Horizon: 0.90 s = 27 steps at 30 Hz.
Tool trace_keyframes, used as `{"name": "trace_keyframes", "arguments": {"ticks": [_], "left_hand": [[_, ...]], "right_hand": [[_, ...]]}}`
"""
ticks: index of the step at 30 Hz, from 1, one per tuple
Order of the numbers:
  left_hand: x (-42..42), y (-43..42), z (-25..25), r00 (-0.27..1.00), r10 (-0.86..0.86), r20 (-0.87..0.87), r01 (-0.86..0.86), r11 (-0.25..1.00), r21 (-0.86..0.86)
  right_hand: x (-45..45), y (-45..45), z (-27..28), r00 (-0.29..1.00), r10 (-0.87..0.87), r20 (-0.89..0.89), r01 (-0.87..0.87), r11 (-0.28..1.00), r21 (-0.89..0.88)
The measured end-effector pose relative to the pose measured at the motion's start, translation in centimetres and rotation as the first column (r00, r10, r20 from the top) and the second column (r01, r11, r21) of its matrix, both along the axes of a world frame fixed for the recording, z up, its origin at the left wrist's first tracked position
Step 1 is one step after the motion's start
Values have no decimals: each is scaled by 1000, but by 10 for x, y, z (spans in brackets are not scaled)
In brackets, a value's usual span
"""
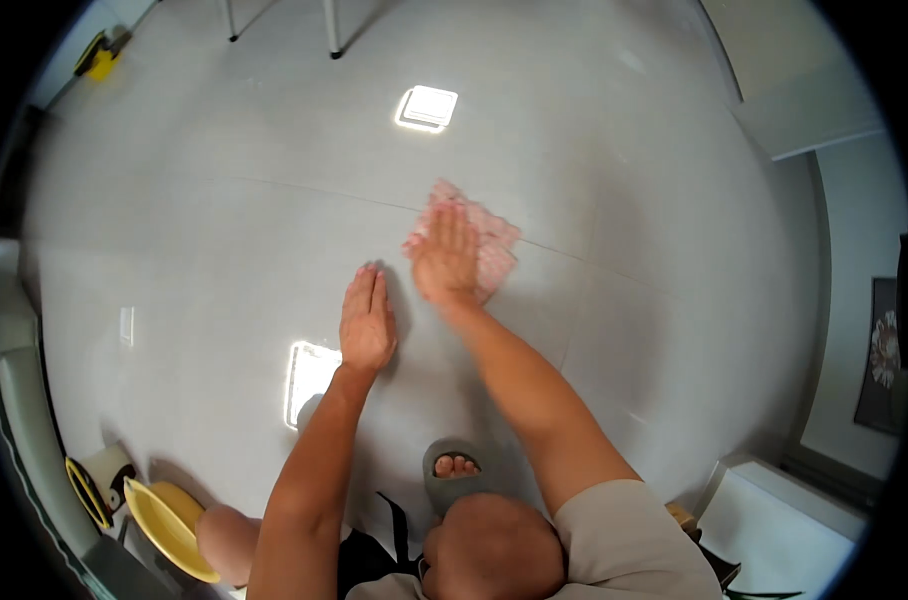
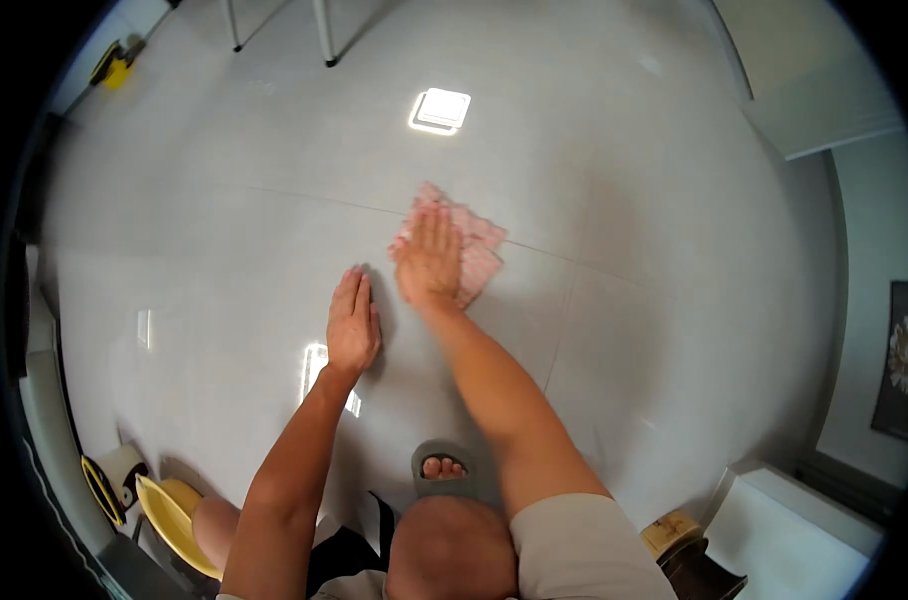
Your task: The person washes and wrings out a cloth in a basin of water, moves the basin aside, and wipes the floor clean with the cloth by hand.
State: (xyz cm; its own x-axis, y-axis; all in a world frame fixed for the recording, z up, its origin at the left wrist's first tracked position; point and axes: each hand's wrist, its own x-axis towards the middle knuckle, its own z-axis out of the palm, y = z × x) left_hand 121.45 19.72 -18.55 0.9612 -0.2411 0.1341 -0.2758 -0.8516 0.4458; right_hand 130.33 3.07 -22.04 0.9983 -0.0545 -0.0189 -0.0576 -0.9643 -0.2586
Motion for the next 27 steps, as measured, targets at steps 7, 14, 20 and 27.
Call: {"name": "trace_keyframes", "arguments": {"ticks": [7, 14, 20, 27], "left_hand": [[-19, 52, 0, 985, 167, -37, -160, 978, 132], [-16, 59, 4, 987, 160, -23, -158, 984, 85], [-30, 90, 27, 965, 251, -76, -238, 960, 148], [-68, 166, 54, 945, 298, -131, -266, 939, 218]], "right_hand": [[-25, -2, -3, 995, 83, -62, -80, 995, 56], [27, 15, 9, 989, -131, -70, 132, 991, 1], [57, 164, 16, 964, 264, 23, -264, 954, 142], [4, 70, 0, 958, 277, -80, -277, 961, 7]]}}
